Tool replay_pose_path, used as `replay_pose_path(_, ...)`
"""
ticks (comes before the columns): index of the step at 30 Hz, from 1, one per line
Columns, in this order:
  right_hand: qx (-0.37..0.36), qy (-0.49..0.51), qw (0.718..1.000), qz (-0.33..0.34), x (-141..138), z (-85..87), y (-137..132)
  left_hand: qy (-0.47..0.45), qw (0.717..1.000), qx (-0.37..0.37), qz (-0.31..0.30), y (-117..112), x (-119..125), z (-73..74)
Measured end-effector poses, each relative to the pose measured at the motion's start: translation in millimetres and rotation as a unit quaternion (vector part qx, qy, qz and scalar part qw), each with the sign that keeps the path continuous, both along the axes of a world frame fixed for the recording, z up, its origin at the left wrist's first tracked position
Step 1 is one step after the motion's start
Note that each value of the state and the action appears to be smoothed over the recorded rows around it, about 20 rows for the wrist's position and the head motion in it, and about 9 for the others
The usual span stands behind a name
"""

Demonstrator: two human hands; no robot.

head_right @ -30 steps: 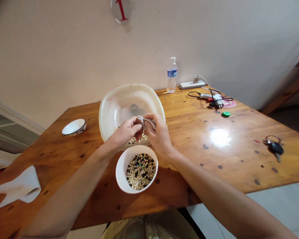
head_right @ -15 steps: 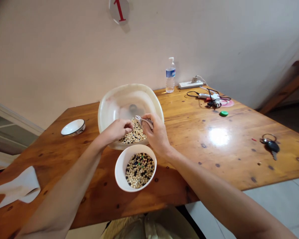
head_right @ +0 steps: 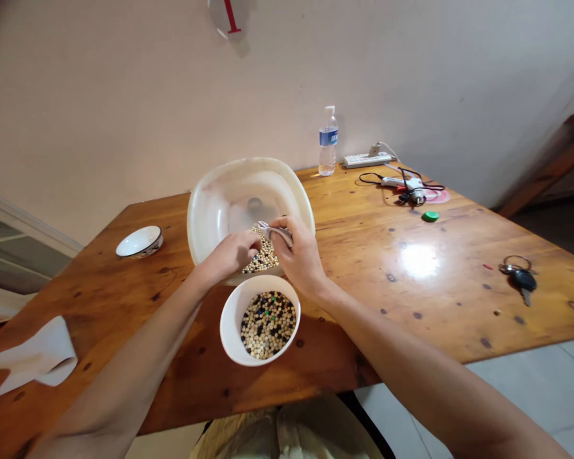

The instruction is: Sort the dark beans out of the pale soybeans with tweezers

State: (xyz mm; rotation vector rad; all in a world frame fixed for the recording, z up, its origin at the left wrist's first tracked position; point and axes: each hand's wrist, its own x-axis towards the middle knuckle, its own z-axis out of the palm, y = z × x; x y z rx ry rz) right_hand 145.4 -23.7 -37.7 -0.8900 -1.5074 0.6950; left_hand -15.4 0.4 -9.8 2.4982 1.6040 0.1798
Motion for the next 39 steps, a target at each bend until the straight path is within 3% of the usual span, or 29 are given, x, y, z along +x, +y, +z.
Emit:
replay_pose_path(6, 0.000, -0.001, 1.000, 0.002, 0, 0.5, 0, -0.005, 1.000, 0.007, 0.003, 0, 0, -1.5)
replay_pose_path(14, 0.006, -0.007, 1.000, -0.003, -1, 3.1, -1, -0.061, 0.993, 0.016, -0.101, 7, 0, -14.3)
replay_pose_path(24, 0.006, -0.012, 1.000, 0.000, 0, 1.3, 0, -0.068, 0.993, -0.084, -0.052, 4, -7, 4.6)
replay_pose_path(39, 0.003, -0.025, 1.000, -0.006, 0, 4.8, -2, -0.034, 0.995, -0.072, -0.057, -1, -2, 5.9)
